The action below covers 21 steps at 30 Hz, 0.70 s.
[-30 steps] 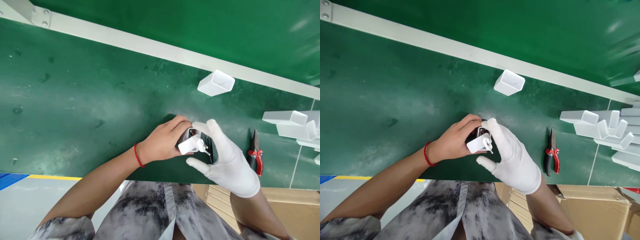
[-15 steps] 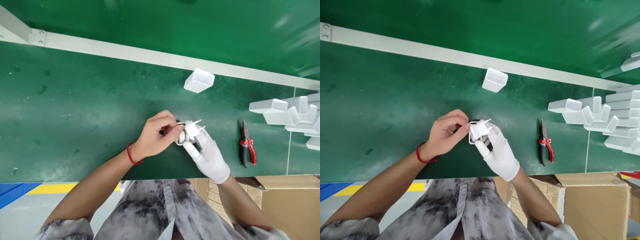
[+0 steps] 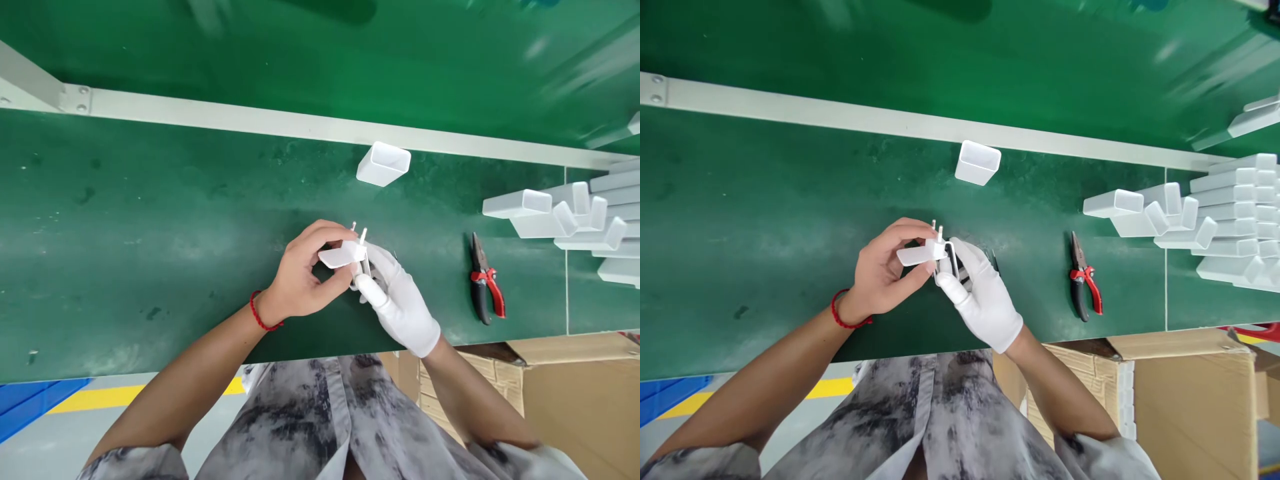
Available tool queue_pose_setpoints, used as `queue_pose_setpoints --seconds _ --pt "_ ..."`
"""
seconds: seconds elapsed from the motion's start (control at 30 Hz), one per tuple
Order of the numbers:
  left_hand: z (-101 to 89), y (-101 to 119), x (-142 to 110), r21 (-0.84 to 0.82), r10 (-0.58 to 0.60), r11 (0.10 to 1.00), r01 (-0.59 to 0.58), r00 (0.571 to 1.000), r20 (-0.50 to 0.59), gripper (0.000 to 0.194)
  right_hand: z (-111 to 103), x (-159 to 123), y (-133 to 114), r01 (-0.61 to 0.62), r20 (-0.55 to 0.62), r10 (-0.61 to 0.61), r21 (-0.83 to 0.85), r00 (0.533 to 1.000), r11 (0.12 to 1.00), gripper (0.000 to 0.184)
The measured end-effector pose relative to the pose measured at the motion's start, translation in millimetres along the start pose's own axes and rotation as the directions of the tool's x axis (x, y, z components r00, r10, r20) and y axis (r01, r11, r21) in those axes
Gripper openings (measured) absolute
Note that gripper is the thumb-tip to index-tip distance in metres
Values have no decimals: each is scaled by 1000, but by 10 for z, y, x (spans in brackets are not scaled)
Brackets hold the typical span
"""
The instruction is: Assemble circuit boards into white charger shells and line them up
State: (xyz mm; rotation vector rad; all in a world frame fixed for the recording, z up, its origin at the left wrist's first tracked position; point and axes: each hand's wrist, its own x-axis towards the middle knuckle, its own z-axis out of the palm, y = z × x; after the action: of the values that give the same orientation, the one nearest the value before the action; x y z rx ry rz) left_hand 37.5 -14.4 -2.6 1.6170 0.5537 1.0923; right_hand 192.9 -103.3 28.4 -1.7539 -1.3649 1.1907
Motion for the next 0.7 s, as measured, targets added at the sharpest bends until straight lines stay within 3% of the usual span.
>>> queue_pose_setpoints --seconds 0.13,0.27,0.43,0.53,0.7 --pt "50 -32 -51 -75 -28 997 24 998 -55 23 115 62 -14 -55 -149 53 -9 987 998 59" --pt "54 -53 -59 -124 -38 992 33 999 -39 25 159 45 29 -80 -158 94 87 983 993 48" --pt "46 -57 -63 -153 -43 988 38 999 -32 27 196 12 90 -79 -218 88 50 972 996 44" --pt "50 -60 -75 -164 -68 984 63 997 -29 28 153 4 84 -80 -189 100 109 977 991 48" --pt "45 -77 -93 -173 -66 983 59 997 -37 29 48 1 38 -155 -100 192 298 976 942 70"
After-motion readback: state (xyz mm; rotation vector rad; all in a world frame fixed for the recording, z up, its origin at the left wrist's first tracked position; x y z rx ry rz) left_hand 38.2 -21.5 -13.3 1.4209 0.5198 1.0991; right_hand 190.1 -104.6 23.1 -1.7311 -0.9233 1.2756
